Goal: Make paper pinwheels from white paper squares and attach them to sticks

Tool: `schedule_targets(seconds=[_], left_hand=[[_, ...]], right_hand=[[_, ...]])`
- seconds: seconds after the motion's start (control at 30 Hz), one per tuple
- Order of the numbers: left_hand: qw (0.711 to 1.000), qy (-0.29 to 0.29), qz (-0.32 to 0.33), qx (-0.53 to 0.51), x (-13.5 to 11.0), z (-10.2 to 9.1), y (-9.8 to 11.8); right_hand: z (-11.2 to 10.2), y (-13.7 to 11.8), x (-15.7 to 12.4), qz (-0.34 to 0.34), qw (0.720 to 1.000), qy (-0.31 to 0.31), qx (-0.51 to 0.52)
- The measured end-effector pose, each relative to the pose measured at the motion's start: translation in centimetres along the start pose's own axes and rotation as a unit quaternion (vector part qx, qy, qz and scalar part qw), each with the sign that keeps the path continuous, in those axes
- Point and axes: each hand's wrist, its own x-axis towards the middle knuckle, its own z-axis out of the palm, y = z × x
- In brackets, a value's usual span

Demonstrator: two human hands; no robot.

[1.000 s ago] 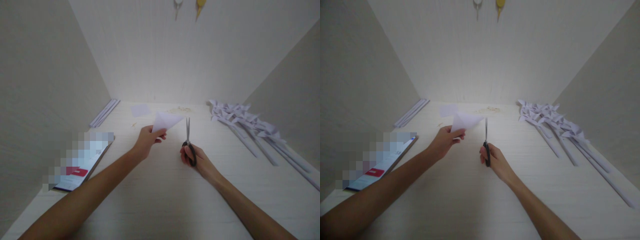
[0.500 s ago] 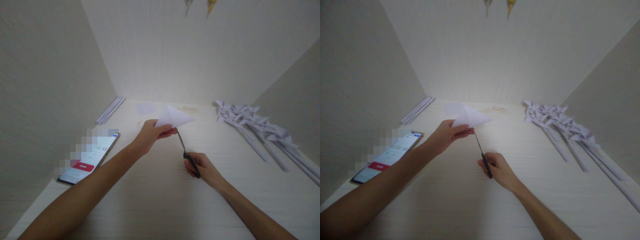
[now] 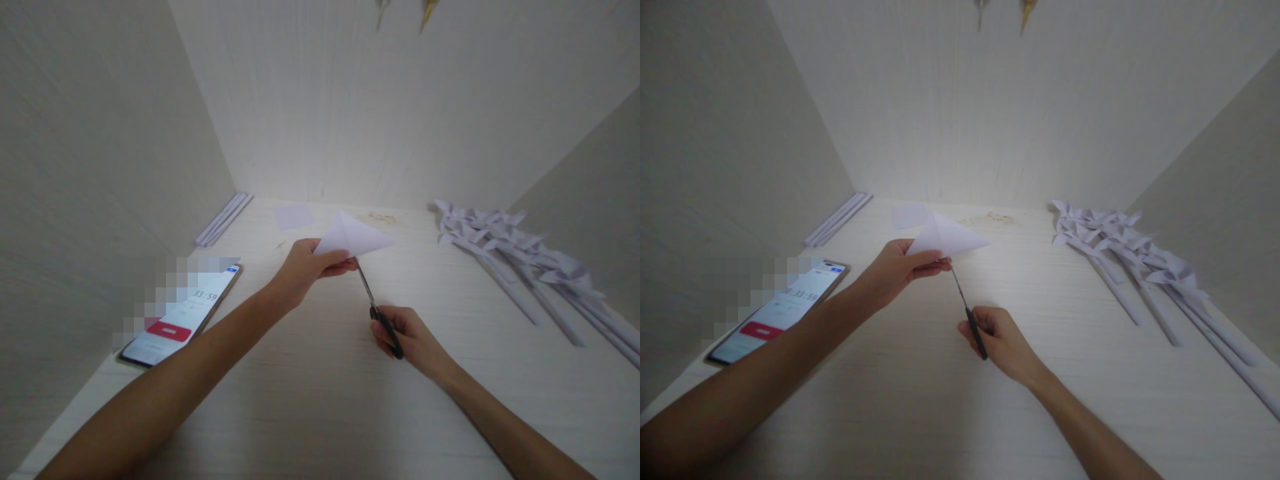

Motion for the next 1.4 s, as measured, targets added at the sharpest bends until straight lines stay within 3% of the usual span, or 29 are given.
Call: schedule_targets(seconds=[0.8,1.4], left_hand=[[1.000,0.003,0.005,-0.007,0.1,0.0,-0.1],[0.992,0.101,0.020,-0.079,-0.9,1.8,-1.4]], right_hand=[[-0.2,0.4,0.0,0.008,1.000,-0.014,-0.026],[0.2,0.1,0.1,0.010,1.000,-0.003,-0.023]])
